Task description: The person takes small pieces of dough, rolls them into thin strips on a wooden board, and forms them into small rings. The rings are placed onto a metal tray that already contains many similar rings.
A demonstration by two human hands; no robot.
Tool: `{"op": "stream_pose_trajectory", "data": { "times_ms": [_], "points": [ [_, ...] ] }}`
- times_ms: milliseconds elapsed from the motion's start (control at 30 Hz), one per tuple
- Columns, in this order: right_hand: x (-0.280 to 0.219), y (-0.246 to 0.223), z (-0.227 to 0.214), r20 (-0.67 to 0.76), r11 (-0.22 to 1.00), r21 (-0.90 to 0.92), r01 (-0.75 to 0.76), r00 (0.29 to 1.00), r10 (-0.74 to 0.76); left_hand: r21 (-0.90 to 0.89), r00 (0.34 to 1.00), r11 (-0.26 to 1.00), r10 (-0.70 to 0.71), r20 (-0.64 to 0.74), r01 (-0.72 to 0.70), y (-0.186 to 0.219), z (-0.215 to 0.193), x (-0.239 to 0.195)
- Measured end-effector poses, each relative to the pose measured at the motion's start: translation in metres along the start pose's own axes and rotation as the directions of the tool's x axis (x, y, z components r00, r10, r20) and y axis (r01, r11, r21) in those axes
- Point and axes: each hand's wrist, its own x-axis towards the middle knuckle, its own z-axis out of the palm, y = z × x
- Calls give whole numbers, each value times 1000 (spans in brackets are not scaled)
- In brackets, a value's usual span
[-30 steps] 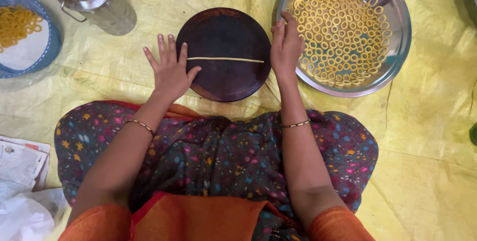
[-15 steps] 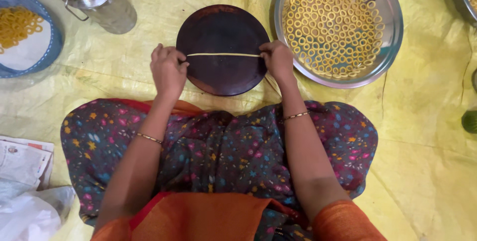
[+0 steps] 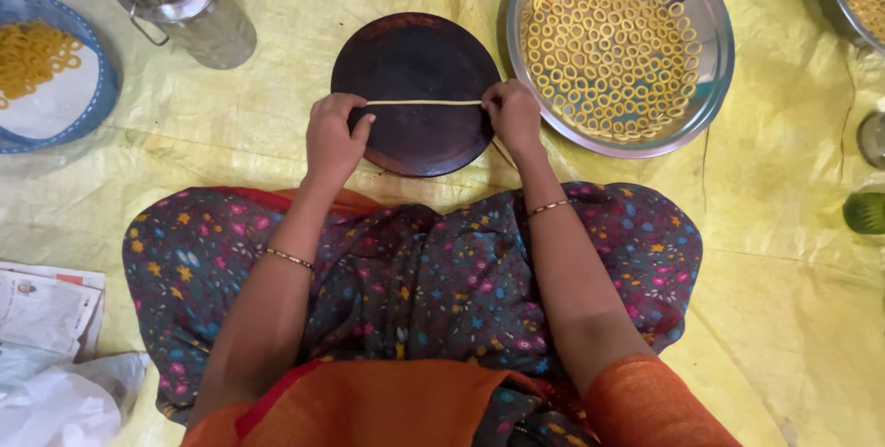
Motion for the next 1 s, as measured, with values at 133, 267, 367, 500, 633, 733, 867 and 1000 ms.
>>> {"op": "stream_pose_trajectory", "data": {
  "times_ms": [133,267,367,500,633,733,867,1000],
  "points": [
    [9,-8,-10,59,985,144,-92,995,84,-51,999,998,42,-6,-42,9,9,6],
    [19,-27,-28,39,978,208,-23,999,15,-84,996,992,90,10,-89,23,25,21],
    [25,-45,-45,22,977,212,20,999,-25,-127,986,980,158,51,-151,32,42,36],
    [30,-67,-65,38,974,219,60,997,-70,-81,926,932,360,116,-353,37,69,56],
    [35,-76,-75,49,979,187,78,995,-89,-81,935,966,258,243,-246,35,89,63],
    [37,-72,-74,41,980,185,79,995,-87,-122,939,982,175,297,-144,30,97,61],
    [37,-61,-65,40,976,217,32,998,-41,-247,923,966,21,384,80,22,99,57],
    [39,-54,-57,60,967,253,-28,998,13,-444,869,845,-49,492,299,18,98,57]
  ]
}}
